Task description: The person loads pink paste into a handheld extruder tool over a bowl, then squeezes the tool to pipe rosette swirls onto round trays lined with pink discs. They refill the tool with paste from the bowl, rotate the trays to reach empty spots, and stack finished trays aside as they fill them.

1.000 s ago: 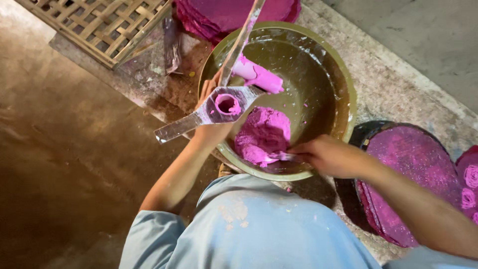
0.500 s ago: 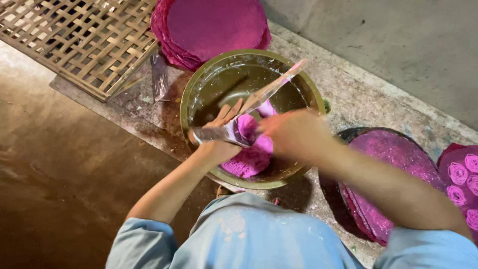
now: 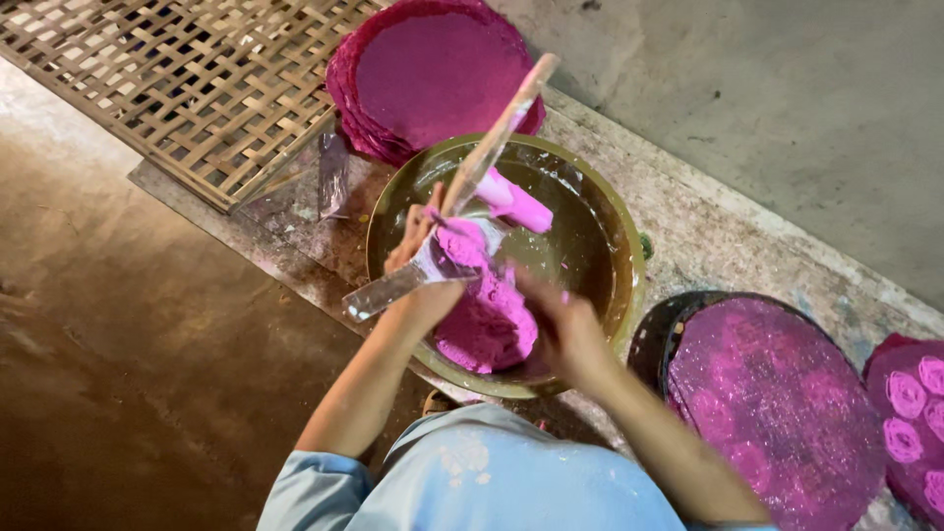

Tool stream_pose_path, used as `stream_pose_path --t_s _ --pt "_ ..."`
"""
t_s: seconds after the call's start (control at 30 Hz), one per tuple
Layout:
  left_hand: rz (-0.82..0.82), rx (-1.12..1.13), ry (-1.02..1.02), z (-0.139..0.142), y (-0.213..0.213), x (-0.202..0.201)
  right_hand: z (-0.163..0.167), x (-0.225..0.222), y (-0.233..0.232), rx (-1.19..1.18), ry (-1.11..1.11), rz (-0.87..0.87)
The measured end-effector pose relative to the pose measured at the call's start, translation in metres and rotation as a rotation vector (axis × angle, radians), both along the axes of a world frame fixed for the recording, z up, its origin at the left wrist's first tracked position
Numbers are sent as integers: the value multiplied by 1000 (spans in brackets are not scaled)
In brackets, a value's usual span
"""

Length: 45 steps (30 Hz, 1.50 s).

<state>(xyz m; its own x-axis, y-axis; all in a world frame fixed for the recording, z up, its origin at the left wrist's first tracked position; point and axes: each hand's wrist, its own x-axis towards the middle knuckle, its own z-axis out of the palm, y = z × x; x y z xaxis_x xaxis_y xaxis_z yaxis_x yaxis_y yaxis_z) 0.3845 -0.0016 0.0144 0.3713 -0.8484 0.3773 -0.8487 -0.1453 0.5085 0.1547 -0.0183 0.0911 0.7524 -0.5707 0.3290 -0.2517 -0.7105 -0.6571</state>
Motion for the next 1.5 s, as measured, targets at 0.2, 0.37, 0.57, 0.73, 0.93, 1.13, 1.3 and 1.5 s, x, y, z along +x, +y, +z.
stream_pose_path --t_s 0.2,0.37,0.57,0.73,0.93,1.13,1.3,1.5 --pt "-14 -324 -338 11 0 10 -24 -37 -25 550 219 -163" --pt "11 -112 6 12 -6 -6 -34 -12 -22 -7 4 -97" --pt "-48 -236 -94 6 -6 16 51 -19 -29 388 817 -330" --pt "-230 17 -12 -5 8 -4 84 6 -44 -200 994 -41" --pt "-468 -34 69 -12 26 -6 79 29 -7 -744 813 184" --pt "-403 103 148 7 34 28 135 2 -15 -659 898 69" --pt "-562 -284 81 21 32 8 79 50 6 -1024 881 129" --pt "-148 222 417 17 12 57 91 -1 -7 -600 640 -15"
